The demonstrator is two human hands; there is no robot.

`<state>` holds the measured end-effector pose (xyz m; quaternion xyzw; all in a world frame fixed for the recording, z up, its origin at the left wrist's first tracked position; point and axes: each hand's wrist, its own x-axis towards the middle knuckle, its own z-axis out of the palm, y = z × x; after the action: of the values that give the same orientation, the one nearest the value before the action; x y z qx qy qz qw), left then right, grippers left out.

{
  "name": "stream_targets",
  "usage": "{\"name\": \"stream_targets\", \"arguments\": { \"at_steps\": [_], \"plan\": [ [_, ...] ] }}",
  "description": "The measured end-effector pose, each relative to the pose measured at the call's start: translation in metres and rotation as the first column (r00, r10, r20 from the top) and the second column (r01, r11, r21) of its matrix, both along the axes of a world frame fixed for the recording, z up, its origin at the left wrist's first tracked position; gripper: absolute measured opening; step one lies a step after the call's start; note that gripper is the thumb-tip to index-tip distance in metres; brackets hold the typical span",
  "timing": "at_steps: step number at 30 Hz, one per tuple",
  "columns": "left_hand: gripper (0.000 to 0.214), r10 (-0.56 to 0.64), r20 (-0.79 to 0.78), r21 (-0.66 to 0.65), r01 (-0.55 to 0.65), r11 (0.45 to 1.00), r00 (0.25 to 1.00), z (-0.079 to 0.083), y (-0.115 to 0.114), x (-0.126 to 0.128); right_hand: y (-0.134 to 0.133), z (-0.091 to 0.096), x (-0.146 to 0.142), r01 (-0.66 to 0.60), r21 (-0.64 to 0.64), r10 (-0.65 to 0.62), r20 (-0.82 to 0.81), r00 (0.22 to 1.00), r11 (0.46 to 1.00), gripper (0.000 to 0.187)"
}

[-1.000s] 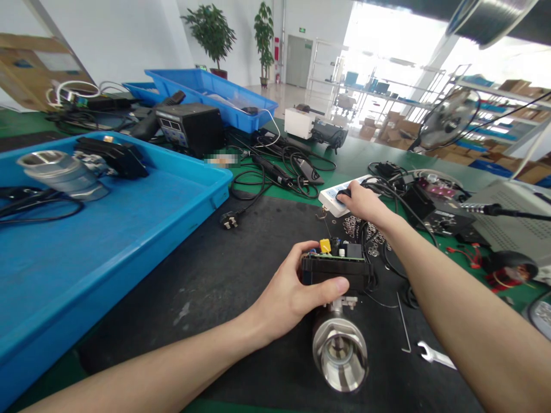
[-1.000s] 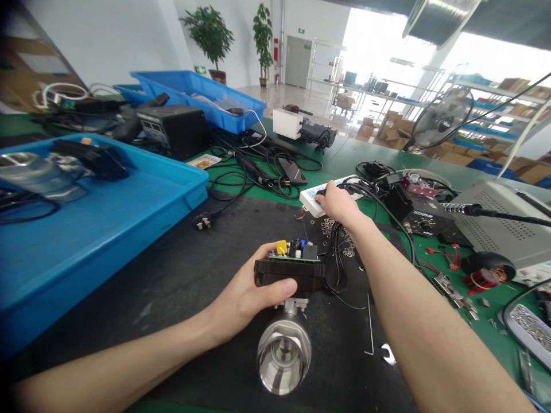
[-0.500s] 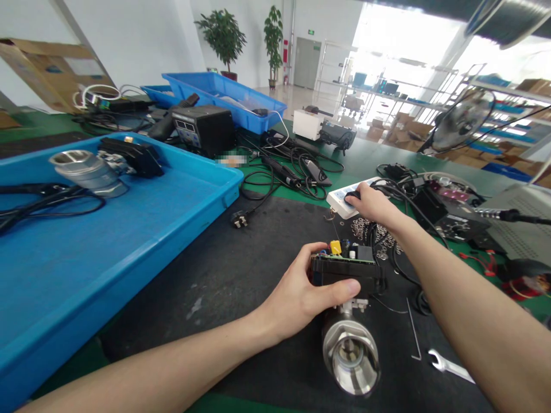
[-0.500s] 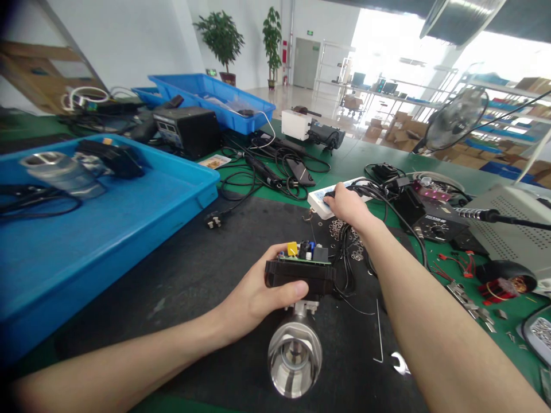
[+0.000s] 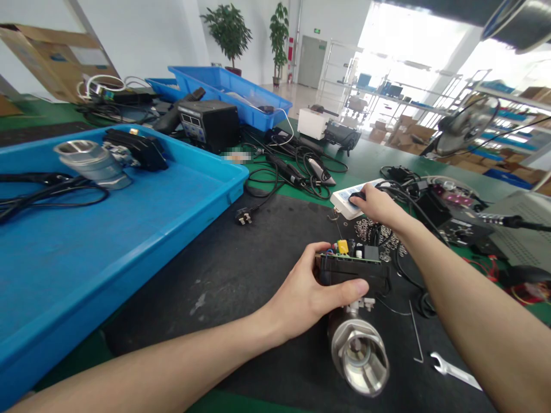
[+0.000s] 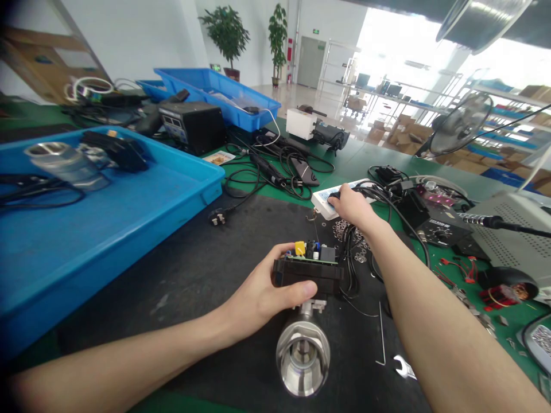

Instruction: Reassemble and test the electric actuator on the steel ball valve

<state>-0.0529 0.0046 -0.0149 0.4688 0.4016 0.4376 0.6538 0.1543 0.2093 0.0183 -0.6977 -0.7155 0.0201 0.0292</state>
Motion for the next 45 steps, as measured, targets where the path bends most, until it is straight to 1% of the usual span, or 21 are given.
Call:
{"name": "stream_targets", "arguments": {
  "at_steps": [5,13,19,31,41,45],
  "plan": [
    [0.083,-0.006,0.006,0.003,0.006,1.0,1.0,-0.001,0.0,0.0,0.001,0.0,0.002,-0.014,0.005,0.014,0.006,1.0,1.0,0.047],
    [0.083,-0.02,0.041,-0.016,0.021,1.0,0.999,0.003,-0.001,-0.001,0.003,0.001,0.003,-0.02,-0.005,0.02,-0.004,1.0,1.0,0.046],
    [0.083,-0.016,0.003,-0.007,0.016,1.0,1.0,0.003,-0.001,-0.002,0.006,0.002,0.006,-0.038,-0.008,0.038,-0.004,0.999,0.999,0.042],
    [0.082,-0.037,0.021,-0.002,0.037,0.999,0.999,0.005,-0.001,-0.003,0.017,0.002,0.006,-0.028,-0.042,0.029,0.033,0.999,0.999,0.039],
    [0.08,-0.032,0.012,0.004,0.032,0.999,0.999,0.003,0.0,-0.002,0.017,0.002,0.005,-0.04,-0.045,0.042,0.049,0.998,0.998,0.041],
    [0.08,-0.046,0.017,0.004,0.046,0.999,0.999,0.002,0.001,-0.003,0.01,0.007,0.006,-0.042,-0.019,0.043,0.084,0.996,0.999,0.045]
  ]
}}
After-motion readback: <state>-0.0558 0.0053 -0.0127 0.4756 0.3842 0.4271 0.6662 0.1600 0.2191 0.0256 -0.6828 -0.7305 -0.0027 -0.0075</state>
